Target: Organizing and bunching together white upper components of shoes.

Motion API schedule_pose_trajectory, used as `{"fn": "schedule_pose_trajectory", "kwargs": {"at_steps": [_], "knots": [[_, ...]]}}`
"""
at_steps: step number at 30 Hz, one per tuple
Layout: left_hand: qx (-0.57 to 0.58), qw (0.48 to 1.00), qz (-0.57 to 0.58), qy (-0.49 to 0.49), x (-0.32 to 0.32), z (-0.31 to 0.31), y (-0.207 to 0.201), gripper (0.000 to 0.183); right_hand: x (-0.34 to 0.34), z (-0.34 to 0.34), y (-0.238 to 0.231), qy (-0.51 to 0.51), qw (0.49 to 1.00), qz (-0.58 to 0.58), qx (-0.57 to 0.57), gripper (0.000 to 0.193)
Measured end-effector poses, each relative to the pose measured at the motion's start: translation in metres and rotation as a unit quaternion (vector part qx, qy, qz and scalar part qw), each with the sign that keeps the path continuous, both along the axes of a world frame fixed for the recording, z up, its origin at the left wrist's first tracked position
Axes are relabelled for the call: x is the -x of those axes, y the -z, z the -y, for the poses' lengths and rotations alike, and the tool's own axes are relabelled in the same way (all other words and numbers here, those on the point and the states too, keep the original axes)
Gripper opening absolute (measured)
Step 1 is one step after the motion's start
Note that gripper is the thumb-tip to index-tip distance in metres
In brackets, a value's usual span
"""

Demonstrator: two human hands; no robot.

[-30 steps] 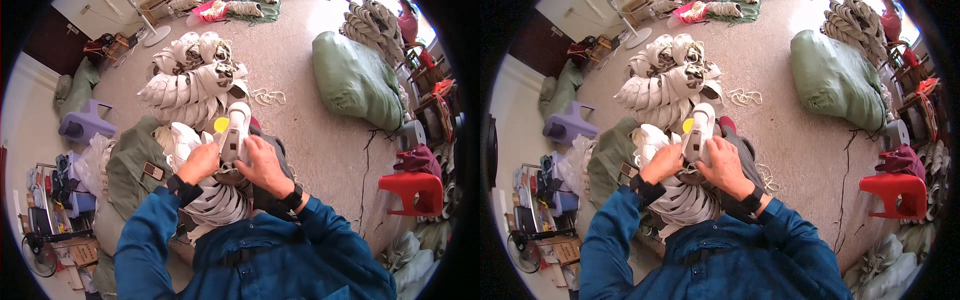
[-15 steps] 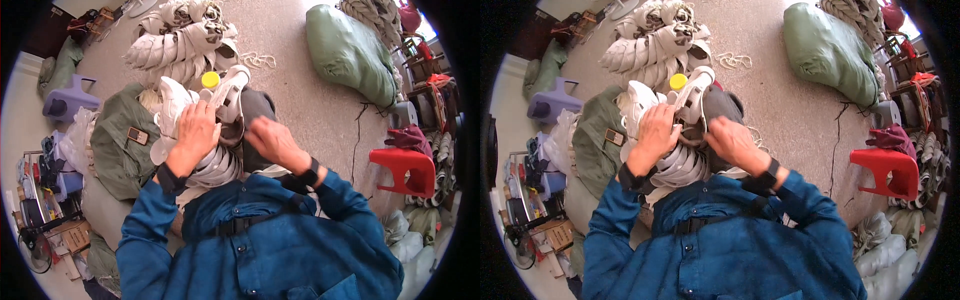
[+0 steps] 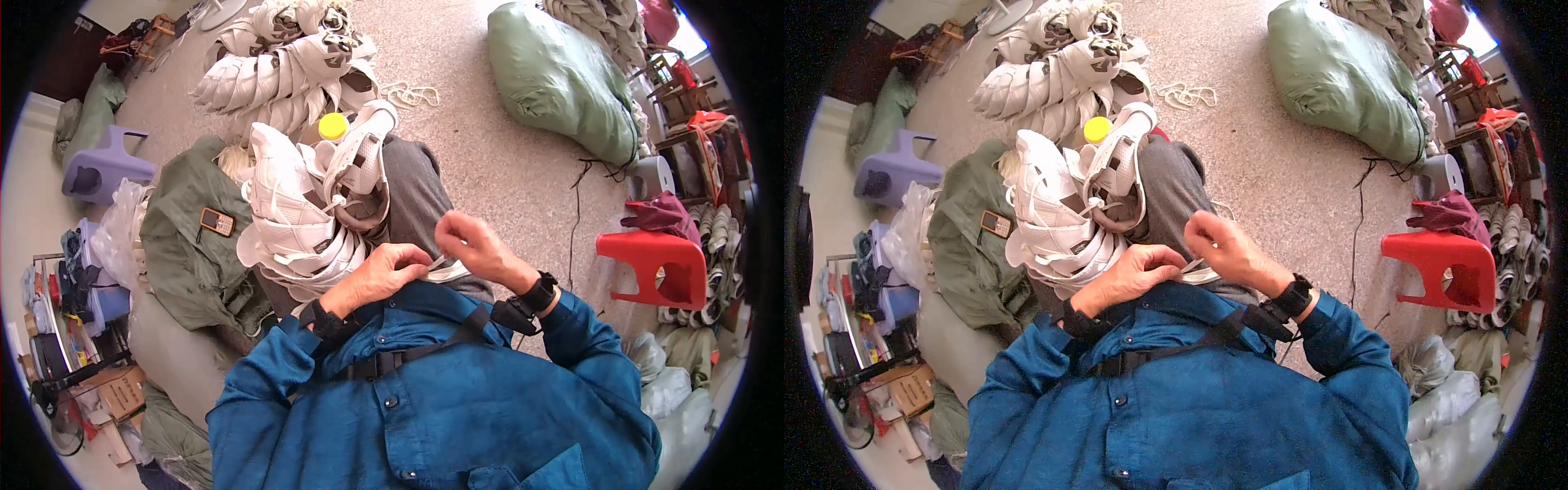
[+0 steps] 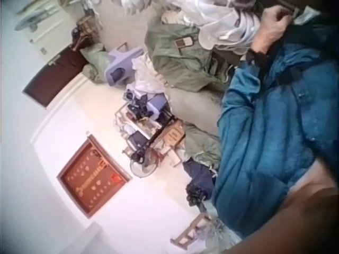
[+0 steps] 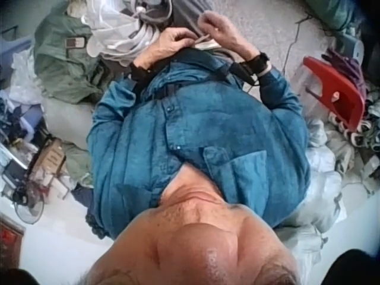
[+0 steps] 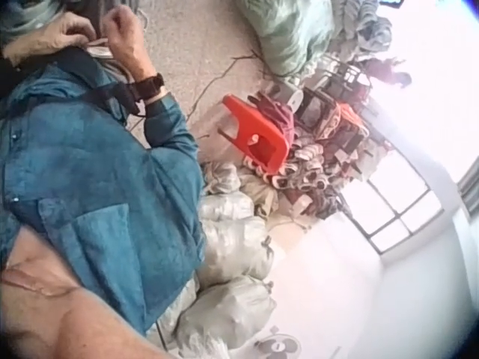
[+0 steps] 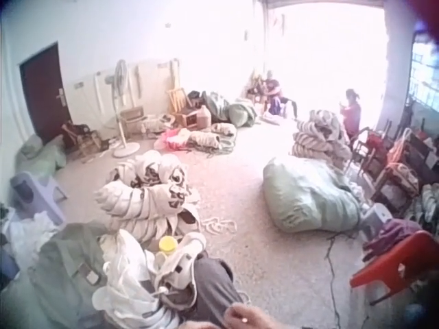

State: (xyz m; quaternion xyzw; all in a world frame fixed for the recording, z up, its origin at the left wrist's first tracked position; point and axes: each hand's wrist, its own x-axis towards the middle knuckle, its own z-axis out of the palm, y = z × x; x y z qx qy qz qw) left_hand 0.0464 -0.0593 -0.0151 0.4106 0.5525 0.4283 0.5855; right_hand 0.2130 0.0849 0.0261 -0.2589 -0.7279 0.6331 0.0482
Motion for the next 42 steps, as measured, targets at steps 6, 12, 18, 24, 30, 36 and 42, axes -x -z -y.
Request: {"fn": "schedule_pose_trajectory", "kwargs": {"at_steps": [6,12,18,24,30,36,42], "knots": [[-0.002,0.993,-0.119,-0.007,0.004,-0.011,-0.004,0.018,-0.011,-0.007,0.017,-0.176,0.893,-0.054,-0.411,0.012],[-0.006,0.998,0.042,0.056,-0.004,-0.021,-0.015,0.031,-0.018,-0.006,0.012,-0.094,0.993,-0.042,-0.05,0.012],[0.029,0.997,0.062,0.035,0.007,-0.02,-0.025,0.025,-0.066,-0.102,-0.063,0.242,0.875,-0.276,0.317,0.01],[-0.1,0.953,-0.152,-0.242,0.065,-0.055,-0.1,0.021,-0.096,-0.095,-0.042,0.071,0.988,0.026,0.132,0.021],[-0.057,0.786,-0.613,-0.061,0.119,-0.018,-0.087,0.022,-0.074,-0.082,-0.062,0.28,0.861,-0.294,0.306,0.036],[-0.016,0.797,-0.593,0.117,0.062,-0.012,-0.077,0.014,-0.103,-0.132,-0.026,0.264,0.716,-0.473,0.44,0.03],[-0.168,0.699,-0.691,-0.077,0.091,-0.099,-0.053,0.02,-0.036,-0.111,0.013,0.326,0.822,-0.279,0.374,0.019]]}}
